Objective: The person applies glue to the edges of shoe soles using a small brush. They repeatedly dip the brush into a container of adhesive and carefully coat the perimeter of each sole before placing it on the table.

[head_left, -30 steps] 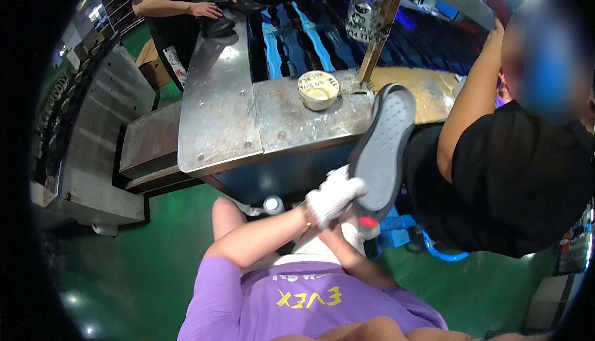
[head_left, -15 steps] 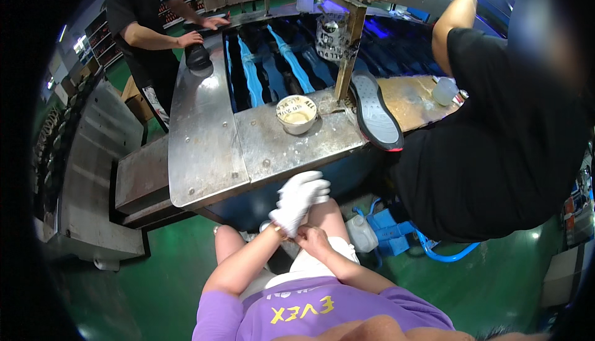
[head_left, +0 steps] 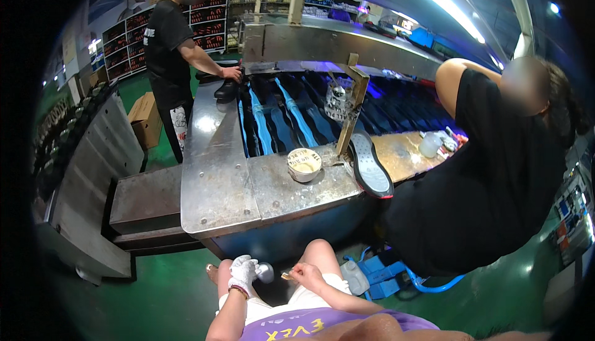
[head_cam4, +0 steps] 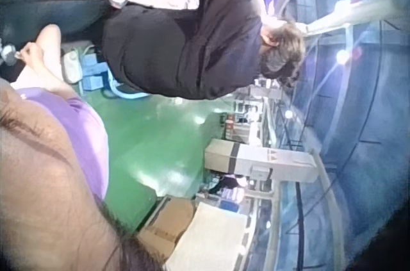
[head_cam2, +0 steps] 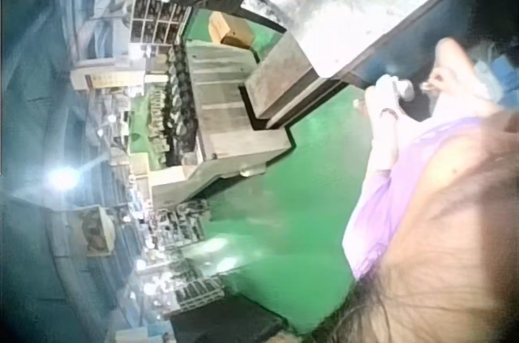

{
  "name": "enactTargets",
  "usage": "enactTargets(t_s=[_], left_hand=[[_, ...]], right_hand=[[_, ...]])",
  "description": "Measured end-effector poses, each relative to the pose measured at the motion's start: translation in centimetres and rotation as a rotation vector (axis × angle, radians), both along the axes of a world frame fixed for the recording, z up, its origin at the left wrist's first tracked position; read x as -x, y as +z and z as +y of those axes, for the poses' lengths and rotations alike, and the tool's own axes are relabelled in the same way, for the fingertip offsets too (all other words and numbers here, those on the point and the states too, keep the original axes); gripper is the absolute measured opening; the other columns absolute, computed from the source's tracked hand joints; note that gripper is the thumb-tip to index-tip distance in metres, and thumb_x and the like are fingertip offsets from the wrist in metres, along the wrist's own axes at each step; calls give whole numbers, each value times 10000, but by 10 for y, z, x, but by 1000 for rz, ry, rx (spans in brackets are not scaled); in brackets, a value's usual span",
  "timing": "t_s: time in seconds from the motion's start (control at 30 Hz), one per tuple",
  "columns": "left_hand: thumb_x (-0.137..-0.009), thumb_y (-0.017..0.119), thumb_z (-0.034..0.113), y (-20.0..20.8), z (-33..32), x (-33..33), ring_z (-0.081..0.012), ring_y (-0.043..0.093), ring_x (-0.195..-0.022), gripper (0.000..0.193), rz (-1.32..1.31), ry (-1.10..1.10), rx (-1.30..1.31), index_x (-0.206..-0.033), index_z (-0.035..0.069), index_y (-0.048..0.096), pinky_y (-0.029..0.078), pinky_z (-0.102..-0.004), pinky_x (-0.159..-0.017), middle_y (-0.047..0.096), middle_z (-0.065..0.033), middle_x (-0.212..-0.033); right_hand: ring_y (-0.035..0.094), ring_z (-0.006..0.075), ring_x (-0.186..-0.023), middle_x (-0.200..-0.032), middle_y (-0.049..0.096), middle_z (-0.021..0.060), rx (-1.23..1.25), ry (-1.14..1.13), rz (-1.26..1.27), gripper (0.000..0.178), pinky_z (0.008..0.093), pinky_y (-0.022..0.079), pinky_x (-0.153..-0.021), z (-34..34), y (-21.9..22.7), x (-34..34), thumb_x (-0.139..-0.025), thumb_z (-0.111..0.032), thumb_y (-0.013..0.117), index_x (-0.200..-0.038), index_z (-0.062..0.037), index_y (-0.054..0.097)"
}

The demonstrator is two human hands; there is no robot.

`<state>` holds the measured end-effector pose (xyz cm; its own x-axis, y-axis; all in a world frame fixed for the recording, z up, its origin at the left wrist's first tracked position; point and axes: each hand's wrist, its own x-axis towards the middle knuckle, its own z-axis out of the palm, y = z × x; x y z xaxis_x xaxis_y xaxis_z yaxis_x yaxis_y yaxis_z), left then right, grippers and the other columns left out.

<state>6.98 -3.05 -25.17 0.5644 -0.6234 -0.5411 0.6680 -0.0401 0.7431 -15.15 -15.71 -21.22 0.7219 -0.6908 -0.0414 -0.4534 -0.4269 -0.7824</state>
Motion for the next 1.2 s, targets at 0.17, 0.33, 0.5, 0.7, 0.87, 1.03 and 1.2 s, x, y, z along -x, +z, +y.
enactTargets(t_s=[0.17, 0.33, 0.5, 0.7, 0.87, 1.03, 1.2], left_hand=[[-844, 671, 101, -113, 15, -56, -255, 645, -689, 21, -901, -143, 111, -833, 87, 684, 527, -368, -609, 633, -73, -765], [-850, 622, -37, 3, 7, 7, -206, 629, -630, 78, -479, -111, 56, -830, 36, 603, 525, -325, -526, 582, -71, -728], [-829, 646, 66, -34, 22, -20, -254, 654, -737, 42, -765, -223, 119, -791, 83, 645, 530, -369, -616, 620, -88, -771], [-779, 701, 264, -27, 23, -16, -314, 656, -896, 115, -707, -329, -97, -817, 159, 731, 523, -435, -763, 661, -88, -868], [-767, 704, 279, -49, 25, -23, -311, 659, -909, 132, -659, -289, -19, -847, 177, 731, 526, -445, -765, 662, -82, -900], [-857, 588, -53, -42, 15, -16, -228, 590, -621, 207, -932, -294, 222, -716, 90, 541, 462, -354, -504, 564, -92, -722], [-851, 612, 34, -33, 25, -23, -241, 615, -680, 99, -988, -339, 116, -761, 74, 614, 487, -365, -565, 597, -99, -751]], right_hand=[[712, 243, -738, -798, 722, 135, 4, 75, -41, 209, 346, 554, -701, 12, 8, -29, -884, -227, 719, -893, -19, 707], [707, 253, -746, -793, 717, 143, 0, 30, 26, 212, 351, 549, -703, 9, 9, -8, -891, -225, 715, -888, -14, 699], [701, 243, -732, -784, 711, 144, -23, 89, -18, 197, 346, 545, -690, 13, 8, -23, -884, -207, 726, -891, -11, 708], [705, 240, -739, -789, 715, 136, -34, 95, -3, 190, 343, 548, -696, 13, 1, -20, -882, -204, 724, -890, -14, 713], [705, 239, -743, -789, 715, 131, -21, 104, 14, 210, 345, 549, -708, 14, 6, -23, -887, -228, 718, -890, -19, 714], [706, 244, -754, -795, 717, 132, -30, 100, 41, 217, 347, 549, -715, 10, 9, -18, -887, -237, 713, -893, -21, 717], [706, 250, -749, -798, 720, 134, -30, 122, 12, 219, 349, 547, -716, 11, 7, -24, -885, -240, 714, -898, -21, 720]])
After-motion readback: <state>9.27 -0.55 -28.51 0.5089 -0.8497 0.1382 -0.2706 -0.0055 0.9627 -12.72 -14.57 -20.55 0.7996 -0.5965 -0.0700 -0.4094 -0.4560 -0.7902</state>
